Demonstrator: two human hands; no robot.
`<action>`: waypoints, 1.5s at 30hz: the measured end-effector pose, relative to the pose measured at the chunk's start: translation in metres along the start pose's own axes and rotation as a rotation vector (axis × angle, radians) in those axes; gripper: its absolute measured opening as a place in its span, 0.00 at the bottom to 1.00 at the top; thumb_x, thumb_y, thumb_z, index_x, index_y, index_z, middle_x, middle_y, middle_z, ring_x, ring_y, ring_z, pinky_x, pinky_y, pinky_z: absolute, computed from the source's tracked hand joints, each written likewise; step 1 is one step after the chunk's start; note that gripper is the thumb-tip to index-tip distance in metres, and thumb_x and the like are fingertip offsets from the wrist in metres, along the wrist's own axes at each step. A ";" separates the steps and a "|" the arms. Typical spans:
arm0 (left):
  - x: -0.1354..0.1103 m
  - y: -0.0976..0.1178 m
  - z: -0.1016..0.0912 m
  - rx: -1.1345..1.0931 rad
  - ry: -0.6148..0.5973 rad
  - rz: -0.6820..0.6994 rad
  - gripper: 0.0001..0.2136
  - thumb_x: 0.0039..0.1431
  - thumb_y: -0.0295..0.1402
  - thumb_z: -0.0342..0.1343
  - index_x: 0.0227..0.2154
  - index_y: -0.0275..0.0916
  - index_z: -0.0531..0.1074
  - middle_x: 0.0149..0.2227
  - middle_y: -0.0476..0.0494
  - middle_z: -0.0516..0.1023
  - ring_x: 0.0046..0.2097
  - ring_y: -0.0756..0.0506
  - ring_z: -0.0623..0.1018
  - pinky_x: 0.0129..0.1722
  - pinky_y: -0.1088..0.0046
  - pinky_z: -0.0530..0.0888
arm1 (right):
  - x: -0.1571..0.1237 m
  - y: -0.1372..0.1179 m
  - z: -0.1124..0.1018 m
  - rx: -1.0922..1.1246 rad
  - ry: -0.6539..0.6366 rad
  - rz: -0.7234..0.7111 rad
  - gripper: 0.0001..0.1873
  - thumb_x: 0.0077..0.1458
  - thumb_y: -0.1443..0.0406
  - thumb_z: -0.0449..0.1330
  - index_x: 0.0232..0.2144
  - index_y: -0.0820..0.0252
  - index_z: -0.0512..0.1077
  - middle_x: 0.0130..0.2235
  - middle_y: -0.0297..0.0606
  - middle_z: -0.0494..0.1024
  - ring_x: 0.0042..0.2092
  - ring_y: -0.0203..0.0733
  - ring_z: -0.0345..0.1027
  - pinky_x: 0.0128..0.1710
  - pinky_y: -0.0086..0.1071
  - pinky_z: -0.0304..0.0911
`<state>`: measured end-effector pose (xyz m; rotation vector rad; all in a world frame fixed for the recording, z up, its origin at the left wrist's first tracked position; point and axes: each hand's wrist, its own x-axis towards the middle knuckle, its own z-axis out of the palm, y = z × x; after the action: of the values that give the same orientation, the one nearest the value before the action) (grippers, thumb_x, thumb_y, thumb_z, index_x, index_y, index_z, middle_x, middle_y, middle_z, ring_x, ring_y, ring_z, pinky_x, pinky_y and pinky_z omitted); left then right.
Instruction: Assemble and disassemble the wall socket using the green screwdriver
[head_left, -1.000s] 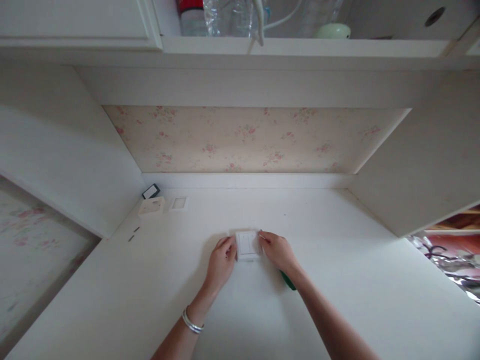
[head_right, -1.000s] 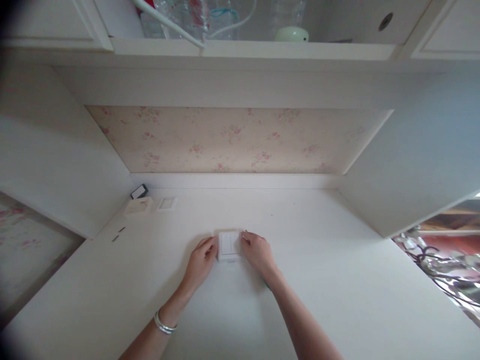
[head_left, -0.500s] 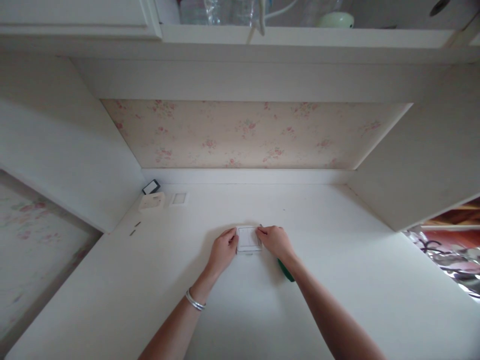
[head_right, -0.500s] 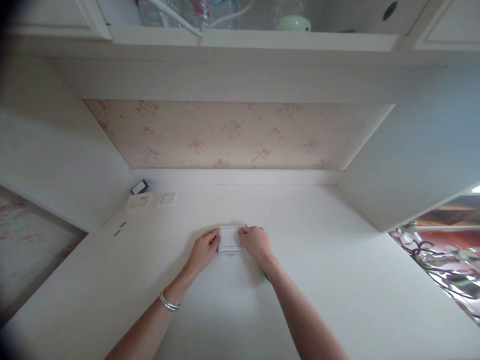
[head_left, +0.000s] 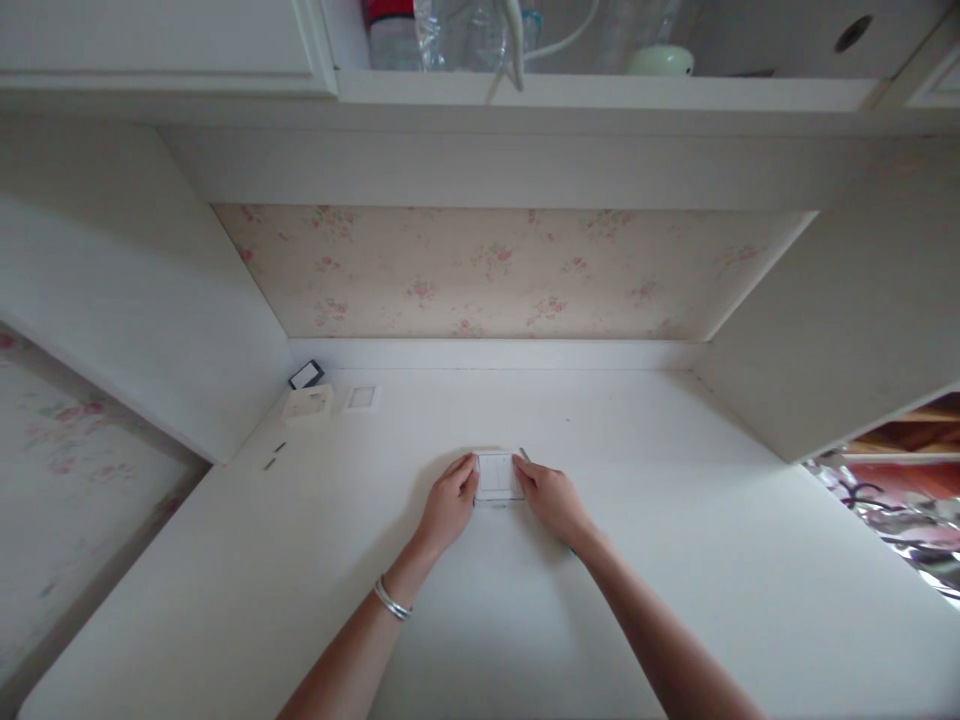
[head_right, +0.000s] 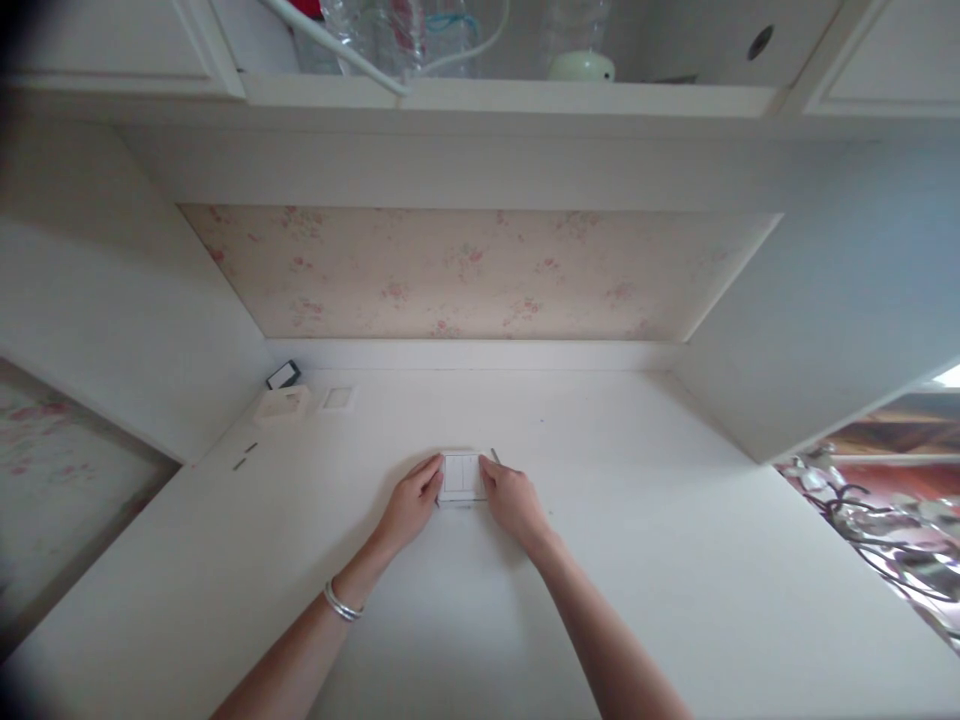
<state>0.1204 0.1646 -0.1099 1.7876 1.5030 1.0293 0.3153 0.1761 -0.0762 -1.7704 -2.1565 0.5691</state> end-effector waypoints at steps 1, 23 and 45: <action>-0.001 0.000 -0.001 -0.003 -0.018 -0.001 0.20 0.64 0.39 0.44 0.55 0.39 0.67 0.57 0.44 0.68 0.59 0.47 0.67 0.62 0.68 0.62 | -0.001 0.001 0.001 0.012 -0.001 -0.009 0.21 0.63 0.62 0.45 0.55 0.54 0.68 0.49 0.41 0.76 0.48 0.45 0.72 0.45 0.31 0.62; -0.014 -0.021 -0.018 -0.171 -0.294 0.062 0.34 0.57 0.41 0.56 0.64 0.44 0.48 0.66 0.44 0.50 0.65 0.42 0.56 0.65 0.61 0.54 | -0.015 0.006 0.004 0.182 -0.088 0.020 0.27 0.60 0.58 0.48 0.59 0.59 0.61 0.42 0.46 0.79 0.42 0.46 0.74 0.38 0.31 0.63; -0.018 -0.012 -0.014 -0.131 -0.213 -0.001 0.23 0.60 0.41 0.51 0.58 0.45 0.61 0.62 0.51 0.59 0.62 0.45 0.62 0.62 0.64 0.61 | -0.028 0.001 0.010 0.422 0.006 -0.006 0.21 0.55 0.62 0.57 0.52 0.56 0.71 0.60 0.41 0.63 0.48 0.44 0.72 0.51 0.33 0.64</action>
<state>0.1010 0.1491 -0.1161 1.7440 1.2779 0.8841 0.3170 0.1476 -0.0846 -1.5301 -1.8611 0.9356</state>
